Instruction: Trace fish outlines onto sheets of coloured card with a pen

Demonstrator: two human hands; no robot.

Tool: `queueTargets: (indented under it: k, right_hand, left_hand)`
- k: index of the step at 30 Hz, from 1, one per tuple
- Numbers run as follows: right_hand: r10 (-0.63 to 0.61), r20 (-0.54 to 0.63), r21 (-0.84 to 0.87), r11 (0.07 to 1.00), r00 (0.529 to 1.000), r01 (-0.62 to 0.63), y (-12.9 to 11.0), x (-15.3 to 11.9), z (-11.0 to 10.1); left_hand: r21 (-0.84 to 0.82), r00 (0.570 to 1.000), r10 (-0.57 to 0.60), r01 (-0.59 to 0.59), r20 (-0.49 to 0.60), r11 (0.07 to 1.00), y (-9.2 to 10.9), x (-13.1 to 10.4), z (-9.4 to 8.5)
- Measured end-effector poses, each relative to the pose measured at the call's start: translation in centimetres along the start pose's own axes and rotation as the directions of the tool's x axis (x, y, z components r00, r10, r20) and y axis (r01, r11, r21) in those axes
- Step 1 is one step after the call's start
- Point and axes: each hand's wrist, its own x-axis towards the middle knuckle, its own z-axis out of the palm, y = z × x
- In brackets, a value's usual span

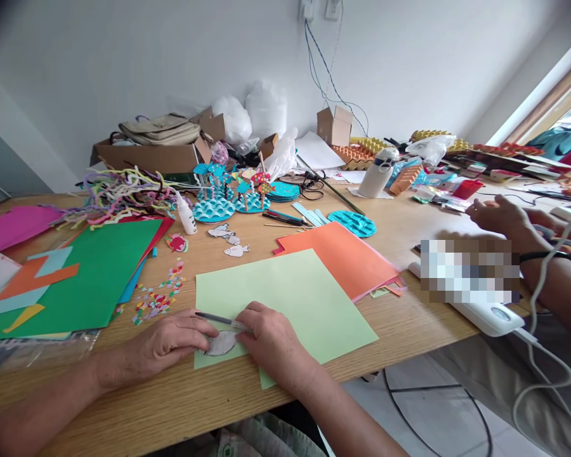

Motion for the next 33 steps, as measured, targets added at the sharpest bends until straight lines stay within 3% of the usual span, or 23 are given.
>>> queueTargets:
  k: [21,33]
  right_hand:
    - [0.001,0.020,0.015,1.000,1.000,-0.001,0.14,-0.15,-0.29]
    - [-0.011,0.015,0.001,1.000,1.000,0.011,0.14,-0.15,-0.25]
  left_hand:
    - [-0.050,1.000,-0.002,0.002,0.011,0.999,-0.10,0.00,0.05]
    - [0.003,0.999,-0.033,0.033,0.034,0.999,-0.18,0.59,0.33]
